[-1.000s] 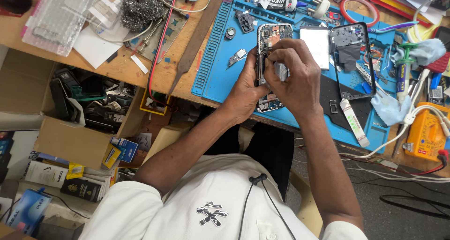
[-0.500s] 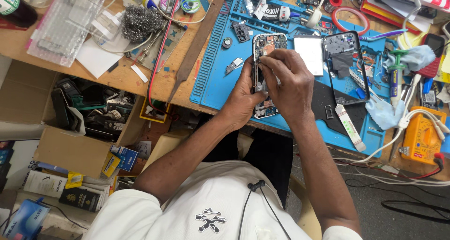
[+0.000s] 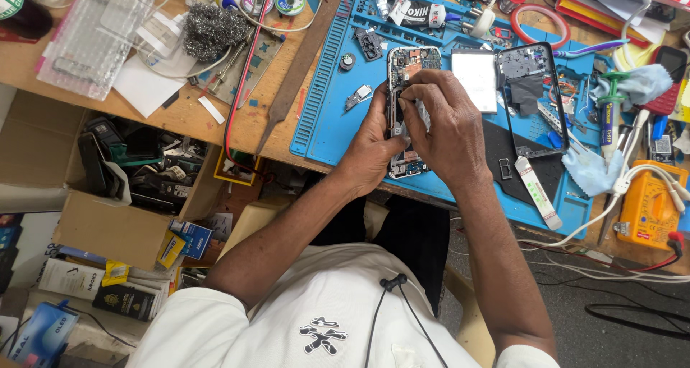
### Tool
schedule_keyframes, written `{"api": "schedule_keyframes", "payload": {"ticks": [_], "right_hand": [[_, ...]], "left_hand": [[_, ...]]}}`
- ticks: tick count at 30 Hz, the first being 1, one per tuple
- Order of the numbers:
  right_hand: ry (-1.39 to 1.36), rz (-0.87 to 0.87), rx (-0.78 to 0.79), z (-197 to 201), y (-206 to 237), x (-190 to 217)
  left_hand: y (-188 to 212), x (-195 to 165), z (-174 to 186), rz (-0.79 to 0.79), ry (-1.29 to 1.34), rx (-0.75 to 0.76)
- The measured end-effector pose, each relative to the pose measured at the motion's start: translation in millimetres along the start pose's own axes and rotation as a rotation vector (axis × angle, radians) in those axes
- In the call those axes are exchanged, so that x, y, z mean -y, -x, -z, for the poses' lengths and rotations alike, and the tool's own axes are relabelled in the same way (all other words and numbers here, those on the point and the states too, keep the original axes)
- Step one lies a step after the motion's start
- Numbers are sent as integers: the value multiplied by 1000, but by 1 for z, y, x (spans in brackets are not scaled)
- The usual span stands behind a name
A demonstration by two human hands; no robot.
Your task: The person repairs a smartphone at a workbench. They hold the phone frame with internal components exposed, peel protective film and adhesive strips, apply adhesive to the frame, press components into place, and use an orange heat gun on the device while manipulating small parts on the mat.
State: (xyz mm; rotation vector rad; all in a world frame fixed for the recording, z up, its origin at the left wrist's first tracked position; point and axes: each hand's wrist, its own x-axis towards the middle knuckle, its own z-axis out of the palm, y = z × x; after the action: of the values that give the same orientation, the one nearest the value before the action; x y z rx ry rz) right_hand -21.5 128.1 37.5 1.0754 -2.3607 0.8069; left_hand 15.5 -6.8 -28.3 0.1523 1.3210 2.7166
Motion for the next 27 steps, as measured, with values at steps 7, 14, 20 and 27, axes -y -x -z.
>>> {"api": "schedule_keyframes", "payload": {"ticks": [7,14,20,27], "right_hand": [[-48,-4,32,7,4,2],[-69,-3,57,12,8,3],[-56,22,69,15,12,3],[-58,27,84,19,16,4]], "left_hand": [[0,1,1,-8,9,-4],[-1,4,4,-18,4,10],[-1,7,4,-37,24,14],[-1,5,3,-22,36,8]]}}
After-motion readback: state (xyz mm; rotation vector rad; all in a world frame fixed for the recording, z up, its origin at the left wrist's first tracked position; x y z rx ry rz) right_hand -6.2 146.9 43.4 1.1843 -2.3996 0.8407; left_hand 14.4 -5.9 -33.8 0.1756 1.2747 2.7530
